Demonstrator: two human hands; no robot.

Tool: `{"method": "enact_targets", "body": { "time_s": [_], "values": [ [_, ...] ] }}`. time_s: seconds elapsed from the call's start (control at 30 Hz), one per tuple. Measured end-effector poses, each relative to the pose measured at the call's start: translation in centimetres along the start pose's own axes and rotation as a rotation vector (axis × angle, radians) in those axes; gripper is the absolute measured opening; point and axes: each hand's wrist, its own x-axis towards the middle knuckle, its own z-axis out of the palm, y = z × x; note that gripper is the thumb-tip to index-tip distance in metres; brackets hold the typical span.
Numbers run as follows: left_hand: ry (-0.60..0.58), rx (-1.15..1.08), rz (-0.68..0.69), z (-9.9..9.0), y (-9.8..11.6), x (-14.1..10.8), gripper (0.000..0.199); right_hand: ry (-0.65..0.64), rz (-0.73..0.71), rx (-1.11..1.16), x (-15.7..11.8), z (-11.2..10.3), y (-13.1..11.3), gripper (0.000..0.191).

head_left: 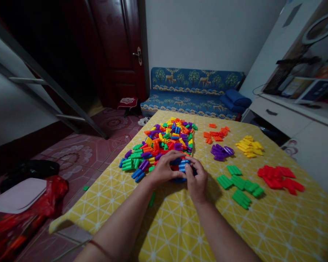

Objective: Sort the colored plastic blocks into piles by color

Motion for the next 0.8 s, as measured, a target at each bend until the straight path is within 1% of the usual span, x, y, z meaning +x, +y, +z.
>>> {"method": "enact_targets", "body": {
  "time_s": [0.07, 0.13, 0.2, 0.3, 0.47, 0.53, 0.6, 0.67, 0.73, 0.8],
  "values": [
    [0.018, -0.134, -0.061, 0.0, -0.1, 0.1, 0.045, 0.022, 0.016, 0.011, 0.0, -0.3, 0.0, 0.028],
    [0.052, -0.241, -0.137, 0.1, -0.4, 0.1, 0.037, 0.016, 0.015, 0.01, 0.1, -0.5, -0.2, 0.029],
    [0.094, -0.327, -0.191, 0.2, -0.8, 0.0, 0.041, -0.027, 0.017, 0.026, 0.2, -0.5, -0.4, 0.033],
    [0.162, -0.414, -0.232, 0.6, -1.1, 0.1, 0.049, -0.076, 0.018, 0.045, 0.3, -0.4, -0.7, 0.039],
    [0.261, -0.4, -0.311, 1.3, -0.7, 0.4, 0.043, -0.024, -0.031, -0.014, 0.3, -0.1, -0.8, 0.035],
    [0.321, -0.408, -0.315, 1.1, -0.7, 0.4, 0.042, 0.041, 0.002, 0.04, 0.7, -0.3, -0.6, 0.035],
    [0.381, -0.46, -0.339, 0.6, -0.9, 0.4, 0.046, 0.181, 0.066, 0.134, 1.5, -1.0, -0.5, 0.036],
    [0.395, -0.506, -0.371, 0.1, -1.1, 0.4, 0.049, 0.331, 0.107, 0.2, 2.6, -2.2, -0.3, 0.037],
    [0.363, -0.507, -0.366, -0.1, -1.2, 0.3, 0.048, 0.409, 0.105, 0.22, 3.8, -3.9, 0.0, 0.038],
    [0.286, -0.487, -0.354, 0.2, -1.2, 0.3, 0.046, 0.429, 0.093, 0.21, 4.6, -6.2, 0.3, 0.038]
  ]
}}
